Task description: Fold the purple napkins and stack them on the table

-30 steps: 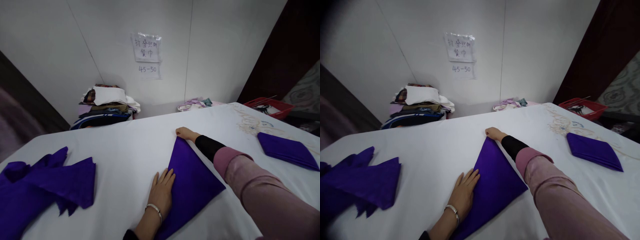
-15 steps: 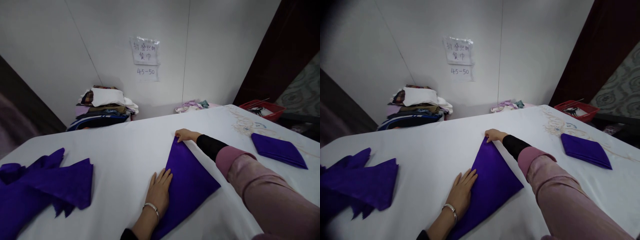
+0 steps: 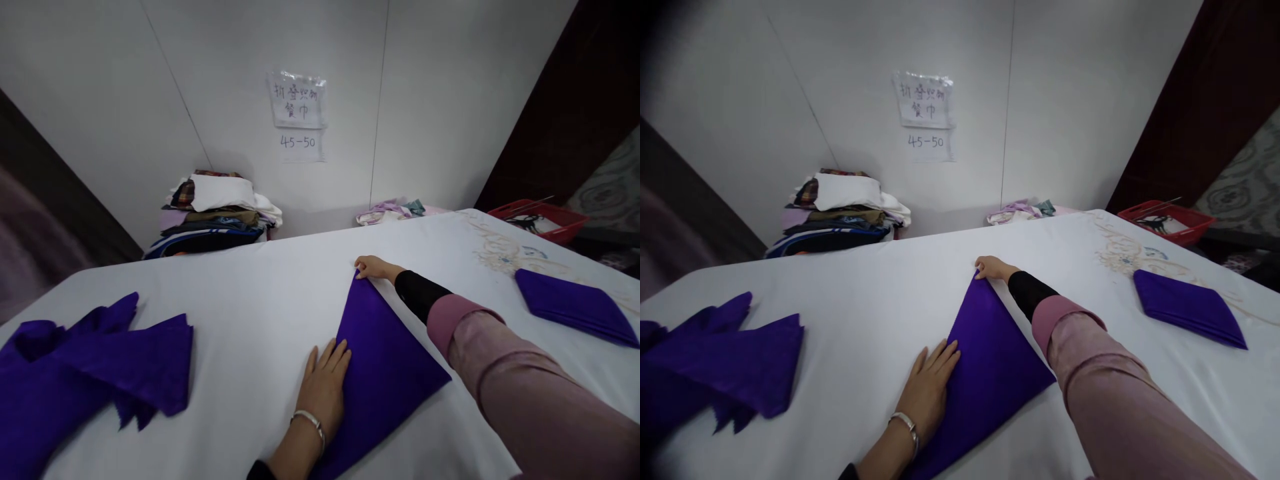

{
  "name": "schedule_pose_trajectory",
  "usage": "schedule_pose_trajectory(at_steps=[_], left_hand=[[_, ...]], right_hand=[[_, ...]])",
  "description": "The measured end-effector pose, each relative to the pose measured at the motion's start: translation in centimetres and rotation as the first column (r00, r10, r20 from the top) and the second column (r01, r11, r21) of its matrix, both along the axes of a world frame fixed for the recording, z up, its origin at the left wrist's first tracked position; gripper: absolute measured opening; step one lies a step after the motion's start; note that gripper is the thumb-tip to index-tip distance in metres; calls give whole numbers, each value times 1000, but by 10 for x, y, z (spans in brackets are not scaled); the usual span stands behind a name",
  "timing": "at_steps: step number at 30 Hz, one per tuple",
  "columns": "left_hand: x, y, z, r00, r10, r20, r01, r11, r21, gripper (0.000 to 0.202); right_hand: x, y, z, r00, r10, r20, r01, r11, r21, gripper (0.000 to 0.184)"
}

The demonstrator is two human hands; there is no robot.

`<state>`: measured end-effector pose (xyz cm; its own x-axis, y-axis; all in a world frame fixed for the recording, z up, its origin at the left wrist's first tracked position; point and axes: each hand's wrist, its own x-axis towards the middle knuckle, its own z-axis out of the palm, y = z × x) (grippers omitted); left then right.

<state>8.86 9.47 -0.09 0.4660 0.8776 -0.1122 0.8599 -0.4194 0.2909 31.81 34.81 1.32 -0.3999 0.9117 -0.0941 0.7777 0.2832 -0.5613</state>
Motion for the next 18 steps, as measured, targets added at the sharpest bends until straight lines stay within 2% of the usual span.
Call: schedule_pose_trajectory(at_steps=[12,18], left_hand=[[-3,1,-9,1000,-9,22,9,1000,17,69],[-4,1,-12,999,-16,43,15,1000,27,67]], right_hand=[[0,-5,-17,988,-148,-51,153,982,114,29],[-1,-9,-16,992,-123,-22,125,978,169,14]])
